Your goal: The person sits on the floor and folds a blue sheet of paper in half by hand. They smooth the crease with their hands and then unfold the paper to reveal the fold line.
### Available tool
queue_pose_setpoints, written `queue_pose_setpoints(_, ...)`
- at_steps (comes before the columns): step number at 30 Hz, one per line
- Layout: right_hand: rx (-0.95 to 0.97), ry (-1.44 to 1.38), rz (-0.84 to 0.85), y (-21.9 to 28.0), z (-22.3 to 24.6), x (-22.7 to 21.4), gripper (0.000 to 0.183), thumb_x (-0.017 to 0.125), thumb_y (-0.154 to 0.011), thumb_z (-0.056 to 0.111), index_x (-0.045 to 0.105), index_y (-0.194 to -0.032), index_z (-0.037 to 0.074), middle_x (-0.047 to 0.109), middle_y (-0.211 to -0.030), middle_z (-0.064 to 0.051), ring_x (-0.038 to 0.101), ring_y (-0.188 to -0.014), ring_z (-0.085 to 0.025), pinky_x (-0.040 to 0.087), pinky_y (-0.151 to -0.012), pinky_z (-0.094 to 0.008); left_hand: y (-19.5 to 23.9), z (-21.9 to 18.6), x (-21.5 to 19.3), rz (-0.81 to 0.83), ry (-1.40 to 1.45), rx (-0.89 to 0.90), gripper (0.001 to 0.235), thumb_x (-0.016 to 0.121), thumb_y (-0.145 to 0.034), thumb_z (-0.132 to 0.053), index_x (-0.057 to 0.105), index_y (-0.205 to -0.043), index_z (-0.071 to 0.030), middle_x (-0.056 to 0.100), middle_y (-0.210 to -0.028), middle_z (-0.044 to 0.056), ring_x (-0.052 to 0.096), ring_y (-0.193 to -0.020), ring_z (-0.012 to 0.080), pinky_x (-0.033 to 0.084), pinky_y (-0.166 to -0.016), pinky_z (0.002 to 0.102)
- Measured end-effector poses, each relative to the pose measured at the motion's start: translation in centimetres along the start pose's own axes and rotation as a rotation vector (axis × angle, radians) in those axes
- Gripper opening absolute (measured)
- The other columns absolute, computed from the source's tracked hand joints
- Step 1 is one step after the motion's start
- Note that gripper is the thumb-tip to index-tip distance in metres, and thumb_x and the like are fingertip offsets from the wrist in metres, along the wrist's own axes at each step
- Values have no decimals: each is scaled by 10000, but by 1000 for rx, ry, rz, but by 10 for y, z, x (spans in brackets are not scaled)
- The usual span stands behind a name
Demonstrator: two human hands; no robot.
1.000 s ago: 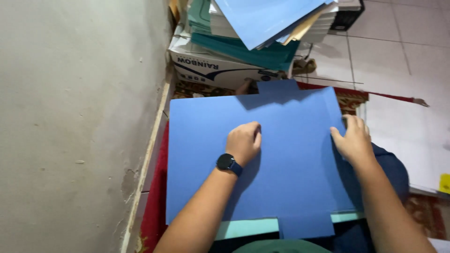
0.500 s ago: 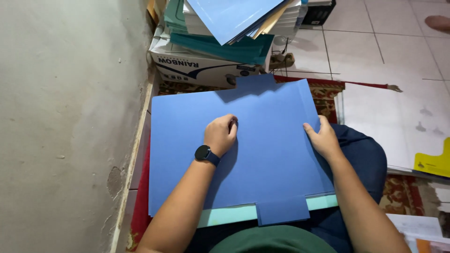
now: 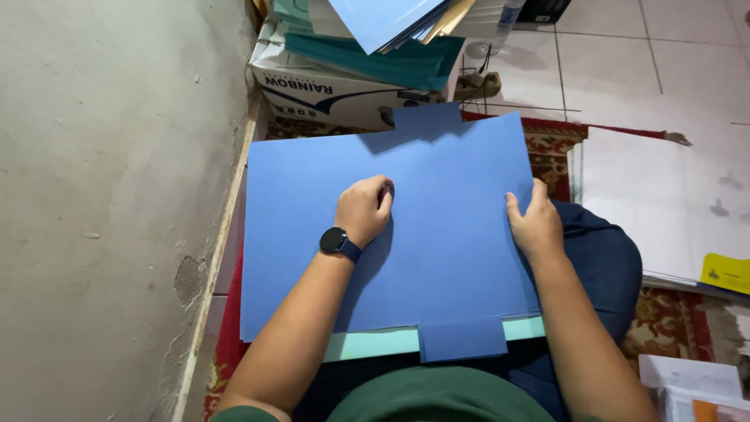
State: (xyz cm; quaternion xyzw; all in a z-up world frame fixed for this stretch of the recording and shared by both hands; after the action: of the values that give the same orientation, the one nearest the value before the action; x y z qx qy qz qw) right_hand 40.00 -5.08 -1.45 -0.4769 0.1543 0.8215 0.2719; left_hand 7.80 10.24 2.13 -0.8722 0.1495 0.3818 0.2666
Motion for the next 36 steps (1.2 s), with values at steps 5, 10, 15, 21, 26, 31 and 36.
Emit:
queue_pose_setpoints(5,-7,-13,11,1,5,-1,559,529,-1060,463,430,-1460,84,644,-1286,-303,642,-1177,-479,553,-954,-598,0,-1,-1,-4,-5,13,156,572,-936,-207,709,-1011,-202,742,-838,64,729,-866,304,590,-774,396)
queue_pose_setpoints(10,-56,5,16,10,16,-6,570,502,-1077,447,394,-1486,64,598,-1336,-294,624,-1203,-471,564,-948,-571,4,2,2,-23,-20,33,141,597,-924,-208,712,-1005,-203,740,-839,70,728,-870,315,588,-772,411)
queue_pose_setpoints(15,-150,-1,-12,16,36,-29,565,605,-1033,311,452,-1503,38,548,-1381,-284,592,-1224,-511,553,-959,-608,2,0,-2,-34,-2,42,146,586,-929,-205,707,-1011,-209,737,-852,76,723,-883,326,586,-788,422)
queue_pose_setpoints(21,74,-110,141,41,-4,-43,504,651,-1007,333,596,-1463,124,687,-1297,-206,629,-1236,-377,533,-992,-517,1,7,4,-15,12,39,145,579,-929,-215,692,-1020,-219,718,-838,68,714,-877,325,582,-800,430)
queue_pose_setpoints(26,77,-287,251,86,76,-93,616,593,-975,111,428,-1560,6,522,-1465,-328,480,-1385,-441,409,-1111,-588,8,4,6,7,-23,91,154,591,-924,-201,679,-1049,-221,694,-835,48,707,-889,303,578,-806,421)
queue_pose_setpoints(31,115,-514,316,86,86,-96,672,538,-994,-7,315,-1625,45,457,-1543,-283,428,-1441,-385,368,-1153,-552,51,-40,-4,167,-346,197,297,693,-878,-299,647,-1154,-199,599,-947,22,663,-896,281,573,-736,424)
queue_pose_setpoints(36,23,-454,310,77,86,-65,637,547,-1002,2,348,-1607,6,500,-1498,-300,468,-1407,-405,395,-1128,-575,128,-119,-21,406,-175,344,581,714,-908,-352,565,-1419,-118,463,-1527,226,412,-1420,440,318,-1122,608)
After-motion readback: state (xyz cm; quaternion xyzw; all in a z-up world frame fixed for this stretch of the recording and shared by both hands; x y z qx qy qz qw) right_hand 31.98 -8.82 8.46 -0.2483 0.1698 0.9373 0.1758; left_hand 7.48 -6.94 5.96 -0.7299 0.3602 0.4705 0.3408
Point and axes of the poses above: each hand's wrist, its own y-axis away from the middle knuckle, its own x-axis out of the palm, z = x × y, the point moved 9 cm from there along -y, towards the middle knuckle
